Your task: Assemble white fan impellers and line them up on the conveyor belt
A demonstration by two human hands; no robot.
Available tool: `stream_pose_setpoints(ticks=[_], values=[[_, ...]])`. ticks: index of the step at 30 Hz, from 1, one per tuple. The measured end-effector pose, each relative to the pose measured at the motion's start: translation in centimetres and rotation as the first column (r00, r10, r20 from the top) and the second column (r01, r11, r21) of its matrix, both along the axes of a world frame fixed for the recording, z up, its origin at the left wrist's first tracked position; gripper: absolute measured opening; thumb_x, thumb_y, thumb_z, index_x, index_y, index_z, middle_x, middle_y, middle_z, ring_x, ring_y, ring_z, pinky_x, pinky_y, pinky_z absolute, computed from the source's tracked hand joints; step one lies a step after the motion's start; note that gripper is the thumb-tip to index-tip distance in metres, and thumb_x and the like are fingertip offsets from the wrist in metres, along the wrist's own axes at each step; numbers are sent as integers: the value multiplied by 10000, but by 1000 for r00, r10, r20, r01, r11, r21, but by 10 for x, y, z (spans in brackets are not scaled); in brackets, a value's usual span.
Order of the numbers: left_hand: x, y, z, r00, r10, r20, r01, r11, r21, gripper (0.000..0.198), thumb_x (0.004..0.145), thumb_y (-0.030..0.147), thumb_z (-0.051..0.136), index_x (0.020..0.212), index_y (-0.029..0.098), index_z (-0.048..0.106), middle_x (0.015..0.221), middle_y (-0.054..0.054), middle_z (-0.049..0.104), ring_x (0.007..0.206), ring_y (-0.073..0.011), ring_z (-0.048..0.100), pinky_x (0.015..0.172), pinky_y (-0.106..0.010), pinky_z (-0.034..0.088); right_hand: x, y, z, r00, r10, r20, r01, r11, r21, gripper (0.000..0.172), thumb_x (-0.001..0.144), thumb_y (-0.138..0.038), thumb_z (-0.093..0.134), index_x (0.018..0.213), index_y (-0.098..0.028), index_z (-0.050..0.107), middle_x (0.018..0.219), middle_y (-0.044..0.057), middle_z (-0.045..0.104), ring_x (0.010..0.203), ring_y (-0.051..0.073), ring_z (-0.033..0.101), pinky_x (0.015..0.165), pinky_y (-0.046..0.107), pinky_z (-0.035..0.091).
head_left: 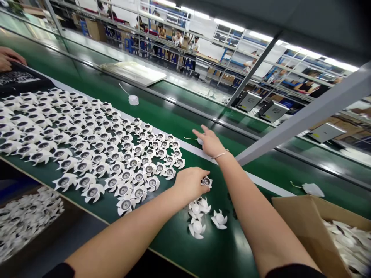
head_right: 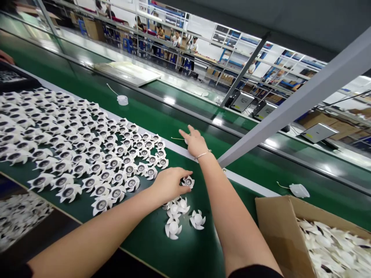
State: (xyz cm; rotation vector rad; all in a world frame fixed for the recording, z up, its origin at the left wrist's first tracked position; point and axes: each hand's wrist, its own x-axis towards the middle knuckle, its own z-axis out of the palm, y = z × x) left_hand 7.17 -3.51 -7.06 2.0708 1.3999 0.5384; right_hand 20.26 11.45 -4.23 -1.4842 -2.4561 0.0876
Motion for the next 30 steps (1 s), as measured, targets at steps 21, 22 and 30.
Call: stream_pose_setpoints(ticks=[21, 22, 30], values=[[3, 3, 13, 848, 269, 457, -192, 959, -208, 194, 866, 390, 600, 947, 247, 702, 927, 3, 704, 814, -162, 629, 764, -310, 501, 60, -174, -22, 886, 33, -463, -19, 999, 35, 123, 847, -252, 712, 967, -253, 739, 1215, 74, 669, 1153, 238, 626, 978, 396, 519], [3, 4, 12, 857, 264, 443, -185, 959, -214, 175, 850, 373, 620, 931, 248, 711, 913, 6, 705, 813, -163, 629, 758, -307, 499, 59, -174, -24, 906, 41, -422, -20, 998, 56, 133, 851, -235, 705, 975, -247, 752, 1218, 80, 673, 1144, 241, 633, 969, 400, 530], [7, 14, 3, 926, 209, 314, -149, 968, -204, 178, 867, 340, 600, 911, 254, 749, 893, 1, 724, 775, -166, 626, 765, -322, 500, 53, -169, -21, 927, -79, -367, 65, 997, -49, 186, 799, -157, 751, 975, -208, 788, 1166, 94, 720, 1065, 243, 691, 953, 380, 564]])
